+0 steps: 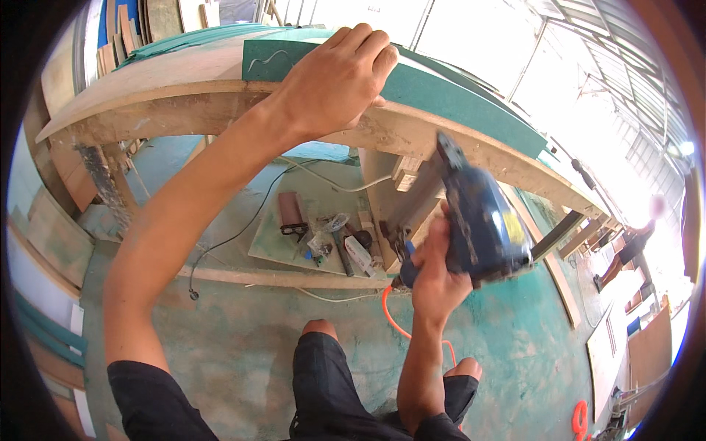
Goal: The person saws a piece of wood by hand, wipes the edges of a curved wooden frame with a cloth, and then attaches a wooden panel and the frame to a base using a nail gun.
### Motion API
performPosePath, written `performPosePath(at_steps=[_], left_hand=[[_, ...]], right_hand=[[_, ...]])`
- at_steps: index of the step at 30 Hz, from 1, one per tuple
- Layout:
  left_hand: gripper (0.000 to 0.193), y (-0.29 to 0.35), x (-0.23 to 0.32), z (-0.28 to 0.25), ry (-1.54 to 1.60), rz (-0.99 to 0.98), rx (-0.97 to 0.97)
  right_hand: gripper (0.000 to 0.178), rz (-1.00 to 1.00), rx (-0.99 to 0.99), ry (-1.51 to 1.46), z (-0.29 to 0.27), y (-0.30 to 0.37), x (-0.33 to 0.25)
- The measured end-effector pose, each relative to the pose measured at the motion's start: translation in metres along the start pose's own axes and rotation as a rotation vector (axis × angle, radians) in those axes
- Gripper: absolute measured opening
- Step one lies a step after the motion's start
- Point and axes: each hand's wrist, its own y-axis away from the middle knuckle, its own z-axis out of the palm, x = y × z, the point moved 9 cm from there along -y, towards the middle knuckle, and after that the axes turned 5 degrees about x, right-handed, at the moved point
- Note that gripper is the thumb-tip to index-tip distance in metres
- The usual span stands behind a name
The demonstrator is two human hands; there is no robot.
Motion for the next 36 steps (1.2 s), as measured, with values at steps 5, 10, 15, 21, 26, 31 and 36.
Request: performPosePath(at_steps=[5, 10, 15, 21, 26, 31, 36], left_hand=[[0.057, 0.003, -0.002, -0.006, -0.054, -0.003, -0.002], [0.061, 0.005, 0.000, -0.007, -0.091, -0.009, -0.017], [0.060, 0.005, 0.007, -0.011, -0.137, 0.049, 0.046], [0.063, 0.010, 0.010, -0.003, -0.287, 0.093, -0.013], [0.062, 0.007, 0.012, -0.012, -0.349, -0.038, 0.004], [0.069, 0.065, 0.089, -0.013, 0.165, -0.590, 0.071], [0.097, 0.128, 0.311, 0.003, 0.992, -0.521, -0.455]], right_hand=[[0.019, 0.317, -0.090, 0.145, -0.096, 0.055, 0.073], [0.021, 0.271, -0.206, 0.477, -0.171, 0.122, 0.127], [0.020, 0.569, -0.147, 0.608, -0.256, 0.210, 0.194], [0.019, 0.738, -0.164, 0.542, -0.297, 0.256, 0.255], [0.013, 0.802, -0.072, 0.284, -0.270, 0.193, 0.218], [0.033, 1.060, 0.250, -0.340, -0.242, 0.137, 0.195], [0.037, 1.040, 0.210, -0.798, -0.212, 0.082, 0.150]])
